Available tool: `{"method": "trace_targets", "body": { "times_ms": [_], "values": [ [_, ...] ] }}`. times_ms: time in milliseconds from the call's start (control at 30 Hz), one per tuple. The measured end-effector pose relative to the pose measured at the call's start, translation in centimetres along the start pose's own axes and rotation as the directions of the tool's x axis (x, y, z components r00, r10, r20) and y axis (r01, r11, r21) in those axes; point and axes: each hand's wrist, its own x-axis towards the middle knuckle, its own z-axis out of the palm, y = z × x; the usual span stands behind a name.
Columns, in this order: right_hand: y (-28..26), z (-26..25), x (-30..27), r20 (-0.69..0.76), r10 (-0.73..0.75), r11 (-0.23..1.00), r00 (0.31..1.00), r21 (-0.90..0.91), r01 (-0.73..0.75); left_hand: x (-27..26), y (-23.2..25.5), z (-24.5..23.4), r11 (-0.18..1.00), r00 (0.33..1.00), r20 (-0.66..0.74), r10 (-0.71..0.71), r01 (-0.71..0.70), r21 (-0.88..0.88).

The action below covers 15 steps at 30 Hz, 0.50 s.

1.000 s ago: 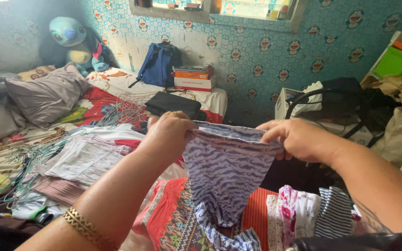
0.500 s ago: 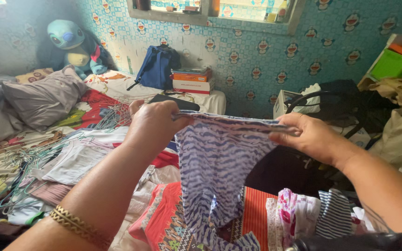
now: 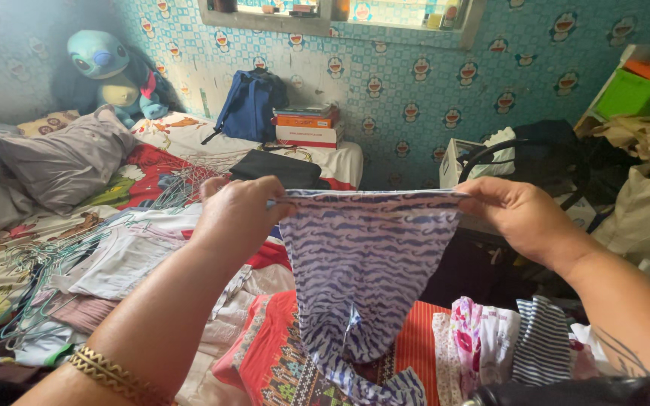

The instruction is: The person sorts and organizes various items of baby clothing by hand on a bed and table, including folding small pants and arranging shirts and hangers.

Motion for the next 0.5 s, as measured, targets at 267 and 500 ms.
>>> {"method": "trace_targets", "body": {
  "times_ms": [267, 500],
  "values": [
    [-3.3, 0.7, 0.6, -0.160, 0.200, 0.841, 0.967, 0.534, -0.086, 0.7, 1.8, -0.5, 0.711, 1.000, 0.015, -0.021, 0.025, -0.702],
    [-3.4, 2.5, 1.2, -0.134, 0.497, 0.759, 0.857, 0.545, -0.355, -0.2, 4.2, -1.2, -0.035, 0.826, 0.473, -0.308, 0.487, -0.873]
  ]
}}
